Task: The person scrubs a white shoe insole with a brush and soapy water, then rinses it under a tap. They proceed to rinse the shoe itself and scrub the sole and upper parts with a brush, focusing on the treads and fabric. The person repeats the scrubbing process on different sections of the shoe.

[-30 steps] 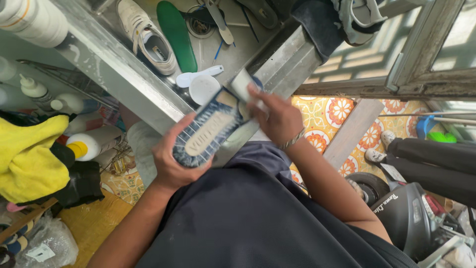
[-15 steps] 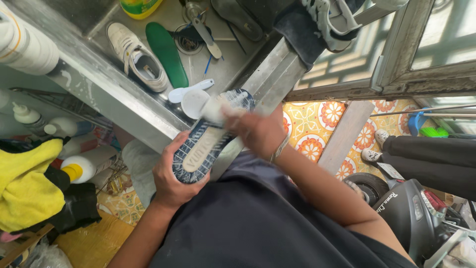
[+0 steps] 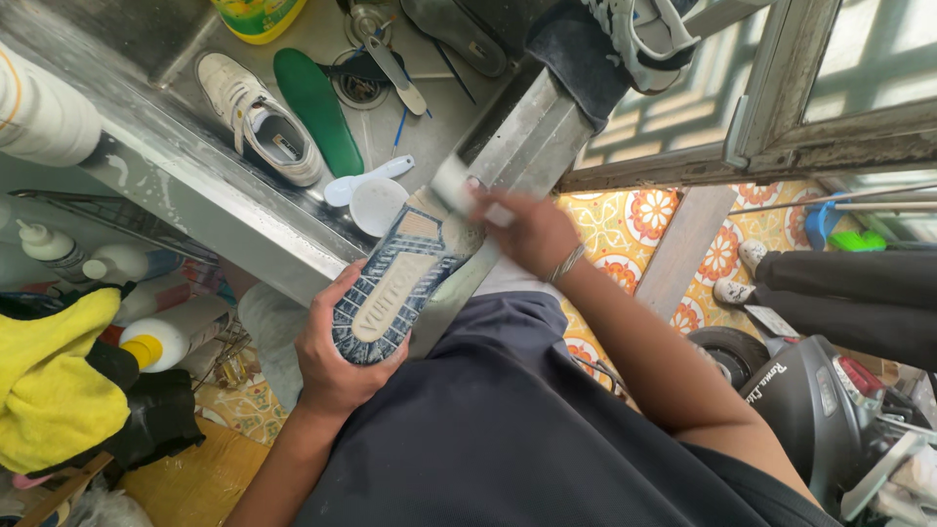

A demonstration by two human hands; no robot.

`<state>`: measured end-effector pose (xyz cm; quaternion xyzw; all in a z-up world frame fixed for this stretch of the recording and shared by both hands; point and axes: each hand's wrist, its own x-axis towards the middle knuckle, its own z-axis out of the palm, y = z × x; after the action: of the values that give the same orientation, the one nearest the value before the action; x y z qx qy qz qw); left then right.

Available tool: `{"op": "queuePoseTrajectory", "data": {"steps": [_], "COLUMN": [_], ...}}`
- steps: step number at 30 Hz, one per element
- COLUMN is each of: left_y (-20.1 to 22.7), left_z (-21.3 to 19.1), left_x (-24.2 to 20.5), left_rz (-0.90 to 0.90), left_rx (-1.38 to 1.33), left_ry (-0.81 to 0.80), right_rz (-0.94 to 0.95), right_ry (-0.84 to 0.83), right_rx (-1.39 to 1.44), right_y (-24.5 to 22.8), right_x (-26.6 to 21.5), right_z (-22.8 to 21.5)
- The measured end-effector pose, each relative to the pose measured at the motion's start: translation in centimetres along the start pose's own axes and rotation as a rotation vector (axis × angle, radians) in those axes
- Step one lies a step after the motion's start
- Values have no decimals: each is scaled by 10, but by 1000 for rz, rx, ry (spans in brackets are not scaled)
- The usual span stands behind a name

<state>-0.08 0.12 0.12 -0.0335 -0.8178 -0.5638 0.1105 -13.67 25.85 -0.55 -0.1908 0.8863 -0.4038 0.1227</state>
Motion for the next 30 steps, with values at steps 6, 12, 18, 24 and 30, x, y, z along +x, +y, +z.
{"op": "queuePoseTrajectory", "data": {"steps": [6,12,18,24,30], "left_y": [-1,1,3,4,6], "left_z": [5,6,5,9,11], "left_x": [0,-1,0,0,-1], "left_rz": [49,31,6,4,-67], "left_rx": [48,17,7,2,29], "left_ry": [26,23,14,47,91], "right_rz": [-185,196,17,41,171], "right_ry": [-10,35,-97,-23,-19], "right_rx": [-223,-197,-87,-253,-273], "right_y": [-17,6,-16,-14,16], "right_x": [-33,4,-28,-19,-12], "right_z": [9,-17,4,-5,-22]}}
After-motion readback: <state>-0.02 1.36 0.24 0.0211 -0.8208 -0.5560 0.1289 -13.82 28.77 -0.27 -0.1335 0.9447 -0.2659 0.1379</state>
